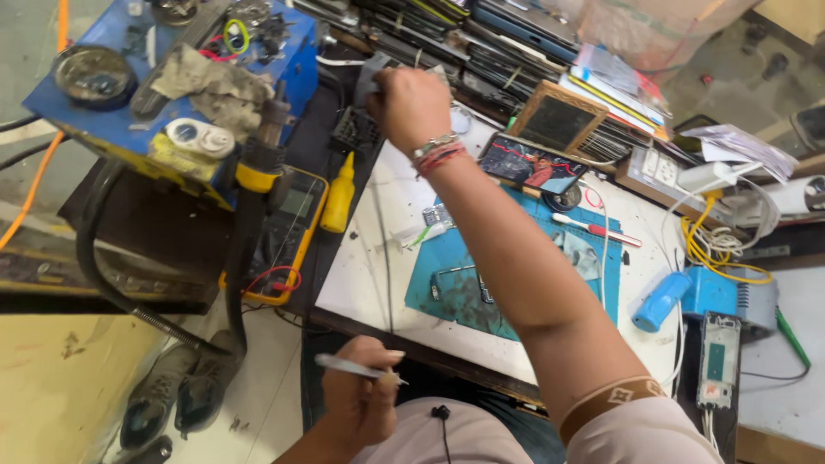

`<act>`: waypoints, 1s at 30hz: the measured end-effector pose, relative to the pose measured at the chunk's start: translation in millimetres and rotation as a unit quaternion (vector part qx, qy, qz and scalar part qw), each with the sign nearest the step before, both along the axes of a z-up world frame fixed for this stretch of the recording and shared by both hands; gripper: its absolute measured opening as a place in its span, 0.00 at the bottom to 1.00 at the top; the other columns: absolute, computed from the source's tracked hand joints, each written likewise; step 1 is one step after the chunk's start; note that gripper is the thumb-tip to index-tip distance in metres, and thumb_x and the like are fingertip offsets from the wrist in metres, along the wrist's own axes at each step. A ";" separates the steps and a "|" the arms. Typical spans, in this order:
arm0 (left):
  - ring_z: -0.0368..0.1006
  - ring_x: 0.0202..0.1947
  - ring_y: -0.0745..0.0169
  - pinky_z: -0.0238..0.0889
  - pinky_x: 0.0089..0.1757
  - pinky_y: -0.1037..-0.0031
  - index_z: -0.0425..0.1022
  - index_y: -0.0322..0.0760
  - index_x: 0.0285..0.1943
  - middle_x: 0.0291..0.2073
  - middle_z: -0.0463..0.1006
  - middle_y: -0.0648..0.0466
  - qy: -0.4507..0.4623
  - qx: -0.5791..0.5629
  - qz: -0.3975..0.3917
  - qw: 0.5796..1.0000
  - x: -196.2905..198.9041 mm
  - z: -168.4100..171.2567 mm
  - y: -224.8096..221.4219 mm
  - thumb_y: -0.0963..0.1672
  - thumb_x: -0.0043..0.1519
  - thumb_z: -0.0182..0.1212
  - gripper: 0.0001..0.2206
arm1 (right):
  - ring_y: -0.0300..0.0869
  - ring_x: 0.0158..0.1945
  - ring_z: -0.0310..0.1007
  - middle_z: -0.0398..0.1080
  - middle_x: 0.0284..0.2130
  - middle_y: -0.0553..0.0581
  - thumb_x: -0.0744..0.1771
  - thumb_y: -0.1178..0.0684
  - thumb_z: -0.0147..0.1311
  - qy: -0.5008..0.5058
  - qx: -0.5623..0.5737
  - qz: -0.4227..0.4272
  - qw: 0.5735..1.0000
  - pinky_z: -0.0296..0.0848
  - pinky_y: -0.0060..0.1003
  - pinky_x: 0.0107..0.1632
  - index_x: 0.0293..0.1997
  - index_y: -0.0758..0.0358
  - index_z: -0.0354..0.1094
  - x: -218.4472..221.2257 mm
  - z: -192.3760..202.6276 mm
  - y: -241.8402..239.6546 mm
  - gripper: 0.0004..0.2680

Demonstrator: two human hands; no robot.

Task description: The person uses a soldering iron and tweezers to work on a small circuit board placed on a blue mat. They apply flux from a syringe and continue soldering specific points on the board. Finally, the person picks up a smartphone and tests its screen functionality by tapping the display.

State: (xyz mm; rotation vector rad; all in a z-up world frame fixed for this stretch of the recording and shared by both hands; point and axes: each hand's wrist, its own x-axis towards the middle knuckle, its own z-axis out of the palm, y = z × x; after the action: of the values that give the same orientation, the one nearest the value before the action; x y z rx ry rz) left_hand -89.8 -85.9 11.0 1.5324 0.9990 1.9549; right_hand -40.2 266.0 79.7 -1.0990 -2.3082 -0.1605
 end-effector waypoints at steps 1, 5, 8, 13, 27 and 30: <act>0.66 0.25 0.66 0.58 0.29 0.72 0.75 0.33 0.47 0.26 0.71 0.53 0.020 -0.023 -0.012 0.999 3.8 5.3 1.0 0.43 0.66 0.57 0.07 | 0.57 0.37 0.77 0.76 0.29 0.62 0.62 0.49 0.63 -0.014 -0.007 -0.008 1.000 0.73 0.51 0.40 0.34 0.61 0.77 -1.1 -4.8 -2.3 0.07; 0.64 0.18 0.65 0.58 0.24 0.72 0.78 0.32 0.46 0.20 0.70 0.54 0.051 -0.153 -0.081 0.984 24.1 24.5 10.3 0.42 0.63 0.62 0.07 | 0.54 0.39 0.77 0.76 0.33 0.59 0.64 0.51 0.61 -0.054 -0.021 0.032 0.998 0.73 0.49 0.43 0.47 0.59 0.73 9.7 -0.3 -3.2 0.10; 0.65 0.15 0.64 0.58 0.22 0.72 0.80 0.31 0.45 0.19 0.71 0.52 0.054 -0.222 -0.106 0.968 35.3 32.6 19.0 0.43 0.61 0.63 0.09 | 0.53 0.37 0.77 0.76 0.36 0.59 0.64 0.49 0.60 -0.025 -0.020 0.085 0.996 0.73 0.48 0.40 0.60 0.61 0.67 30.1 10.2 -21.7 0.18; 0.73 0.19 0.60 0.65 0.25 0.71 0.80 0.31 0.44 0.23 0.77 0.49 0.088 -0.236 -0.111 0.961 57.7 35.7 25.4 0.43 0.62 0.62 0.08 | 0.51 0.31 0.75 0.73 0.33 0.59 0.67 0.44 0.57 -0.091 0.008 0.156 0.984 0.71 0.45 0.33 0.60 0.57 0.68 43.4 16.6 -49.0 0.17; 0.75 0.24 0.44 0.66 0.27 0.56 0.79 0.36 0.41 0.25 0.78 0.46 0.284 -0.253 -0.002 0.925 56.2 47.0 59.7 0.45 0.62 0.63 0.07 | 0.42 0.28 0.77 0.77 0.37 0.55 0.65 0.54 0.58 0.093 0.035 0.134 0.986 0.74 0.40 0.32 0.62 0.61 0.65 56.9 31.4 -45.1 0.18; 0.75 0.27 0.42 0.67 0.29 0.54 0.78 0.35 0.50 0.27 0.76 0.45 0.401 -0.201 0.043 0.893 55.3 46.0 96.4 0.45 0.61 0.63 0.12 | 0.34 0.30 0.78 0.77 0.42 0.52 0.68 0.53 0.62 0.235 -0.003 0.169 0.957 0.79 0.33 0.33 0.60 0.59 0.64 105.0 63.0 -57.3 0.15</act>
State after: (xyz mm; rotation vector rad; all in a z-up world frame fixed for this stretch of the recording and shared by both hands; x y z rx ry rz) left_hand -34.5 10.5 57.0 2.0801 1.6836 1.0046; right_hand 64.7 208.7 142.6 -0.6394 -2.0175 0.2181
